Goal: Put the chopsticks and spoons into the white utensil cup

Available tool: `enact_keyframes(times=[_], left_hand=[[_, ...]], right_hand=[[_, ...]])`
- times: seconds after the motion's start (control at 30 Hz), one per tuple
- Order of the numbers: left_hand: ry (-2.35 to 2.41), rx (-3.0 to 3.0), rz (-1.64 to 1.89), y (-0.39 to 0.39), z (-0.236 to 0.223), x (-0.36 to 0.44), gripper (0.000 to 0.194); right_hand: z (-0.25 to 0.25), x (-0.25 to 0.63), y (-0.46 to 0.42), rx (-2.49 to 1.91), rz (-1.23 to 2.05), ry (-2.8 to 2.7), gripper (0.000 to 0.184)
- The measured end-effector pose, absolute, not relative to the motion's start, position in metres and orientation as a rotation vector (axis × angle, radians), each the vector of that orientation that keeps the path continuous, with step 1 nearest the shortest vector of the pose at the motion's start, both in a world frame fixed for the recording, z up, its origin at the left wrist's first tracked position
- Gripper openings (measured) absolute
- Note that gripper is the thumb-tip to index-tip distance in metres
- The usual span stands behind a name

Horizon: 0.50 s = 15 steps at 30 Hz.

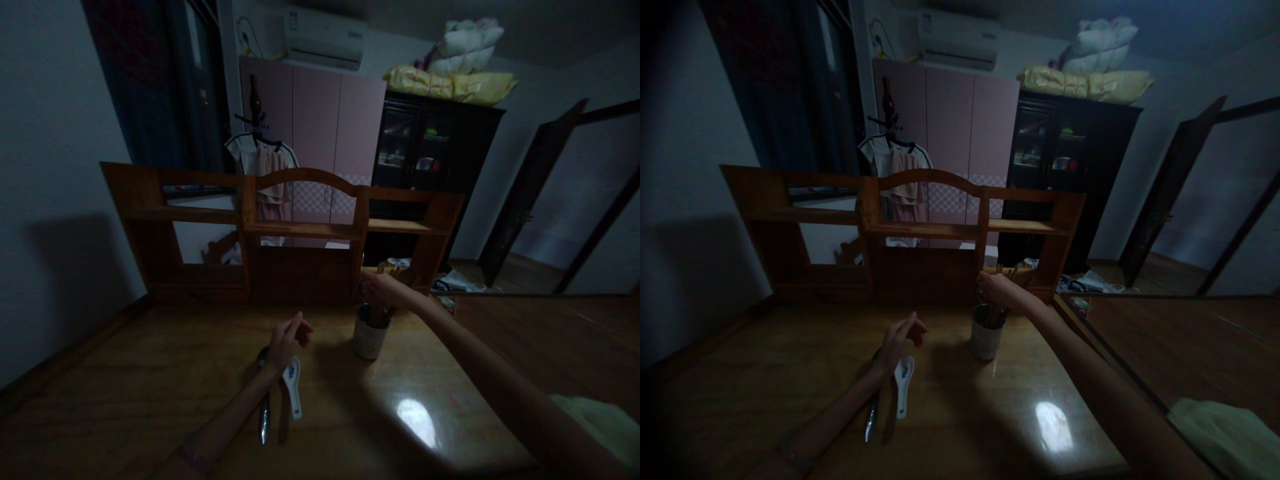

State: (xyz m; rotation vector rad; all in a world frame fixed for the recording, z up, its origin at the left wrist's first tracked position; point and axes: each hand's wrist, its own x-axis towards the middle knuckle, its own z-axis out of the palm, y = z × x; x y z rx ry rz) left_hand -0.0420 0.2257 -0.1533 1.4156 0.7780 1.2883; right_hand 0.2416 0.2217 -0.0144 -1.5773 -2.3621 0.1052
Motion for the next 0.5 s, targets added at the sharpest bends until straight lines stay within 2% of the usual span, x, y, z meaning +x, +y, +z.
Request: enact_keyframes(times=[0.27,0.5], left_hand=[[0.769,1.427,1.294,0.2267,-0.155,-0.042,0.046],[0.78,1.434,1.292,0.2271,-0.1559,-0.0422,0.047]], right_hand=[[-0.0132,0.2402,0.2238,-1.646,0.122,-2.373,0.024],[-0.0125,0.2382,0.2287,-1.663,-0.03,-2.377,0.023]])
